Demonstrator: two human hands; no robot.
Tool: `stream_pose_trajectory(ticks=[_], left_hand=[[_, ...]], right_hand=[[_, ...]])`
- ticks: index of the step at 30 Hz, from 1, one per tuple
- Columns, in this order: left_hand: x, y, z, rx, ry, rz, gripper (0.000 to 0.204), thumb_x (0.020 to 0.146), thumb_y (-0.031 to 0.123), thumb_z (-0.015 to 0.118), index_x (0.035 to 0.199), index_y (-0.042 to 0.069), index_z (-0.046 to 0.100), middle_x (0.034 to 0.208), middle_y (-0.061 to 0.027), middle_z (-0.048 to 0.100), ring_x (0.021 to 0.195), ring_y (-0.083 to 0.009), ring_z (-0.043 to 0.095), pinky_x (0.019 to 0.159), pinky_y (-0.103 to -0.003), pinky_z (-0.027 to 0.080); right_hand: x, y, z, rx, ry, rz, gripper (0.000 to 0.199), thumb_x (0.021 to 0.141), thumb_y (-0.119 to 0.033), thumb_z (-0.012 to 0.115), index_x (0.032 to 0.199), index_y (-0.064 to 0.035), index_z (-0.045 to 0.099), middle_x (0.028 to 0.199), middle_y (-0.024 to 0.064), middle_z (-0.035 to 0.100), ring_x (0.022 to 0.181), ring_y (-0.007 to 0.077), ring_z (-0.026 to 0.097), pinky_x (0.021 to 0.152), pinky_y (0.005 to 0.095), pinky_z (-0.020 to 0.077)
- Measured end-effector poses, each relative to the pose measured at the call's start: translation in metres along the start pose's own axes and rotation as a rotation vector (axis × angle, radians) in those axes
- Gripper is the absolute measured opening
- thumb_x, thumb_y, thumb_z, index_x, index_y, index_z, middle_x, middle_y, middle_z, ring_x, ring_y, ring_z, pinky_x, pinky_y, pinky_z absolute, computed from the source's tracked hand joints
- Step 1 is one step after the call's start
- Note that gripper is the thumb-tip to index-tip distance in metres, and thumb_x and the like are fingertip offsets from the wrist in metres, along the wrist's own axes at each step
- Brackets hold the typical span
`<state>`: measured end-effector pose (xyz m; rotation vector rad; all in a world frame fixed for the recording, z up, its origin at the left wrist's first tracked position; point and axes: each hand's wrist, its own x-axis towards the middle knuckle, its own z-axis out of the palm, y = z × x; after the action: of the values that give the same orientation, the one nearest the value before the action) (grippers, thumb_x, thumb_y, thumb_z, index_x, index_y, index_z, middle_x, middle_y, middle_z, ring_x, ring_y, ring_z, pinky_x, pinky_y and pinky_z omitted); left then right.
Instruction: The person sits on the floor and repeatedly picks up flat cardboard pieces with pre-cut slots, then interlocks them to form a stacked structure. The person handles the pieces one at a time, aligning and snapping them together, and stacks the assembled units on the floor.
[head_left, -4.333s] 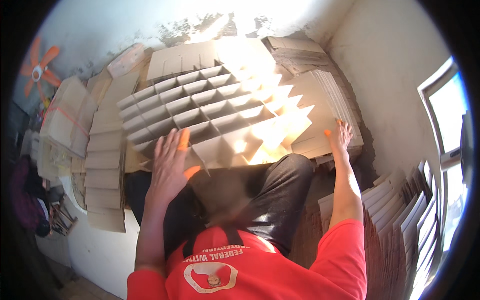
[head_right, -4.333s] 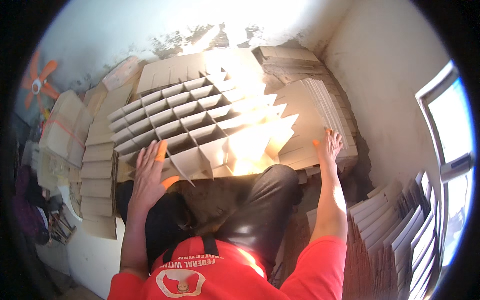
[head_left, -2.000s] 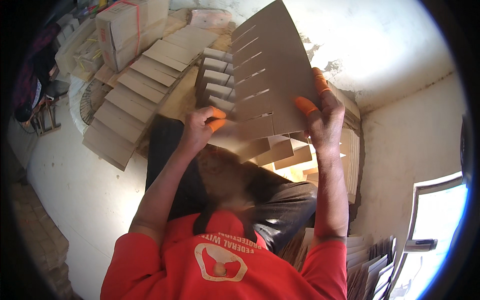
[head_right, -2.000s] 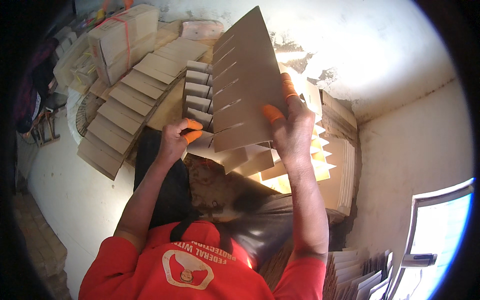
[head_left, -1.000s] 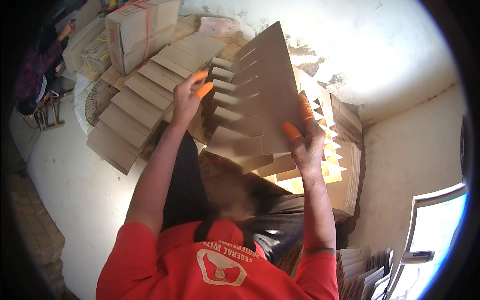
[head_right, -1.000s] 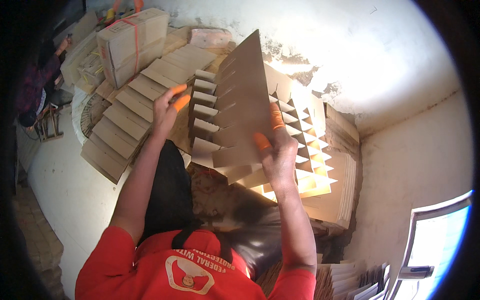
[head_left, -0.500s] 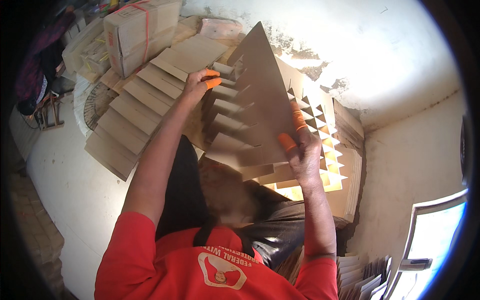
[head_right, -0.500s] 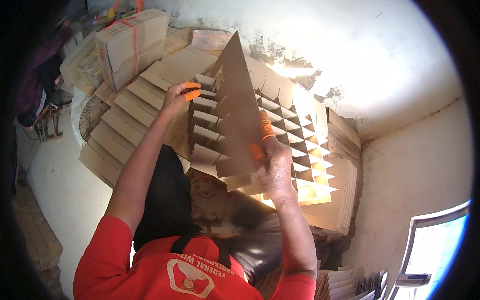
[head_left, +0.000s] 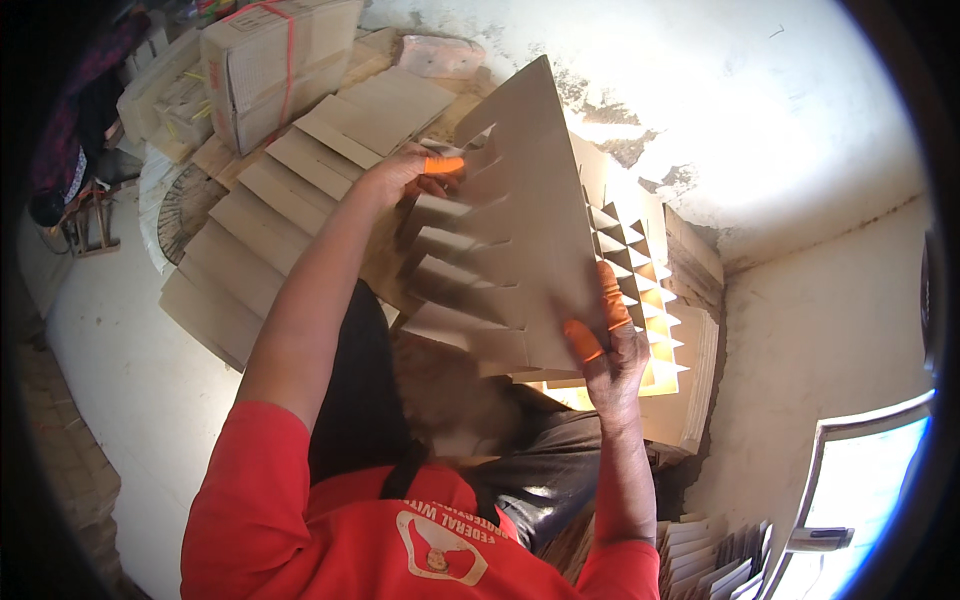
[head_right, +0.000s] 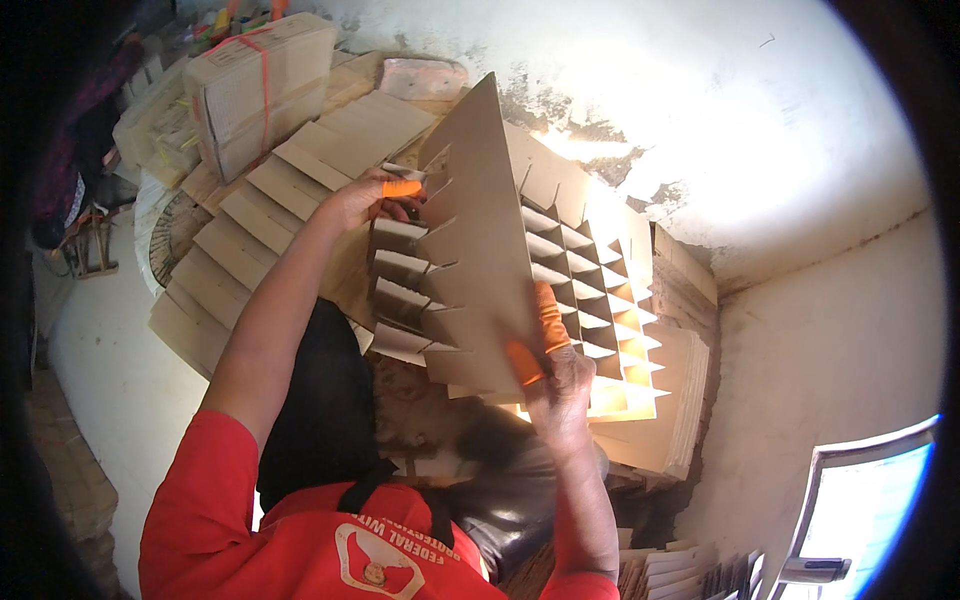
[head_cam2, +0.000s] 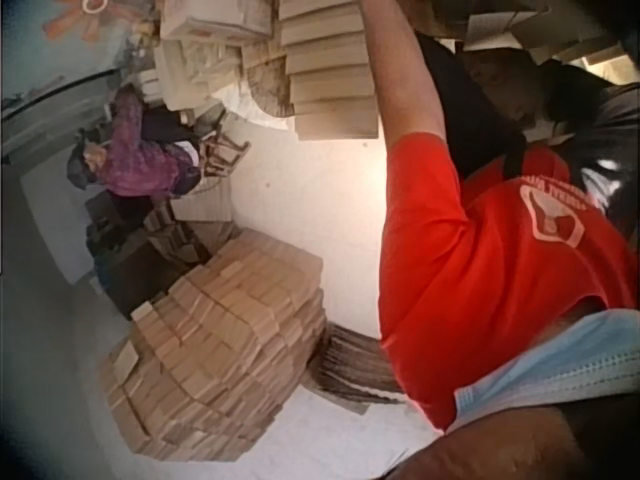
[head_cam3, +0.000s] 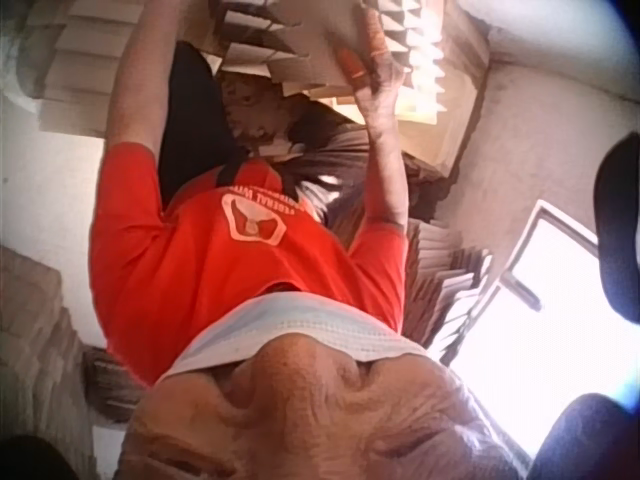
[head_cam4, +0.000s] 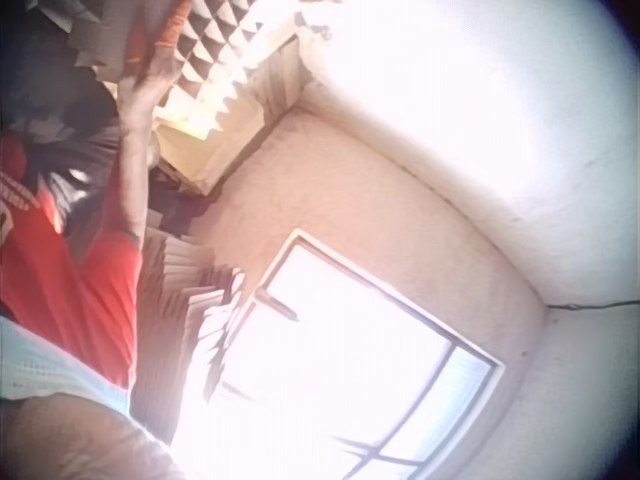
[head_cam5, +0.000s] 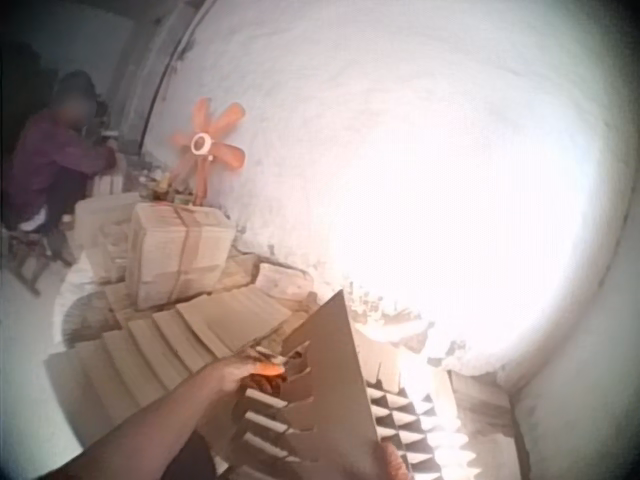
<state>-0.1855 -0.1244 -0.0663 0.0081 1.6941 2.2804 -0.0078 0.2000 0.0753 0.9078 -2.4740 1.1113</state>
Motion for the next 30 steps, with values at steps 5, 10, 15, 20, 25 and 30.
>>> stream_pose_trajectory(ticks=[5, 10, 15, 20, 25, 30], left_hand=[[0.016, -0.006, 0.025, -0.052, 0.084, 0.0, 0.027, 0.081, 0.02, 0.078, 0.1, 0.004, 0.067, 0.085, -0.0042, 0.068, 0.057, -0.0093, 0.058, 0.054, -0.026, 0.05], [0.026, -0.023, 0.008, 0.021, 0.109, -0.076, 0.022, 0.083, 0.016, 0.074, 0.101, 0.004, 0.07, 0.08, -0.0025, 0.069, 0.059, -0.0104, 0.063, 0.055, -0.023, 0.05], [0.024, -0.036, 0.011, -0.288, 0.107, 0.032, 0.022, 0.085, 0.015, 0.07, 0.102, 0.001, 0.069, 0.088, -0.0062, 0.071, 0.071, -0.0151, 0.068, 0.067, -0.025, 0.054], [0.011, 0.007, 0.038, -0.068, 0.139, -0.009, 0.032, 0.087, 0.02, 0.069, 0.112, 0.0, 0.064, 0.094, -0.0093, 0.071, 0.081, -0.0159, 0.07, 0.072, -0.028, 0.057], [0.039, 0.01, 0.025, 0.15, 0.194, -0.01, 0.031, 0.088, 0.022, 0.07, 0.108, 0.0, 0.06, 0.086, -0.0128, 0.07, 0.072, -0.0181, 0.07, 0.063, -0.029, 0.058], [0.035, -0.006, 0.022, -0.008, 0.189, -0.068, 0.035, 0.085, 0.016, 0.073, 0.11, -0.003, 0.059, 0.078, -0.0151, 0.069, 0.059, -0.0192, 0.069, 0.051, -0.03, 0.057]], right_hand=[[-0.002, 0.003, -0.005, -0.014, -0.032, 0.025, 0.063, 0.086, 0.002, 0.066, 0.145, -0.0015, 0.042, 0.11, 0.0128, 0.071, 0.083, 0.0159, 0.07, 0.075, 0.0263, 0.0539], [-0.002, 0.008, -0.004, -0.058, -0.005, 0.006, 0.065, 0.085, 0.002, 0.066, 0.145, -0.0018, 0.042, 0.112, 0.0138, 0.071, 0.083, 0.0159, 0.069, 0.076, 0.0269, 0.0541], [0.0, 0.009, -0.007, 0.017, -0.035, 0.119, 0.064, 0.085, 0.002, 0.066, 0.145, -0.0028, 0.043, 0.117, 0.0142, 0.069, 0.088, 0.0168, 0.07, 0.079, 0.0278, 0.054], [-0.005, 0.013, -0.007, -0.011, 0.02, 0.106, 0.063, 0.082, -0.003, 0.07, 0.141, -0.0031, 0.049, 0.126, 0.0116, 0.065, 0.097, 0.0156, 0.066, 0.088, 0.0283, 0.0513], [-0.008, 0.014, -0.009, -0.001, -0.012, 0.163, 0.064, 0.081, -0.002, 0.071, 0.141, -0.0021, 0.048, 0.134, 0.0139, 0.059, 0.108, 0.0167, 0.062, 0.094, 0.03, 0.0488], [-0.01, 0.018, -0.005, 0.117, 0.033, 0.243, 0.067, 0.082, -0.001, 0.069, 0.144, -0.0029, 0.043, 0.136, 0.0152, 0.057, 0.112, 0.018, 0.06, 0.095, 0.0291, 0.0474]])
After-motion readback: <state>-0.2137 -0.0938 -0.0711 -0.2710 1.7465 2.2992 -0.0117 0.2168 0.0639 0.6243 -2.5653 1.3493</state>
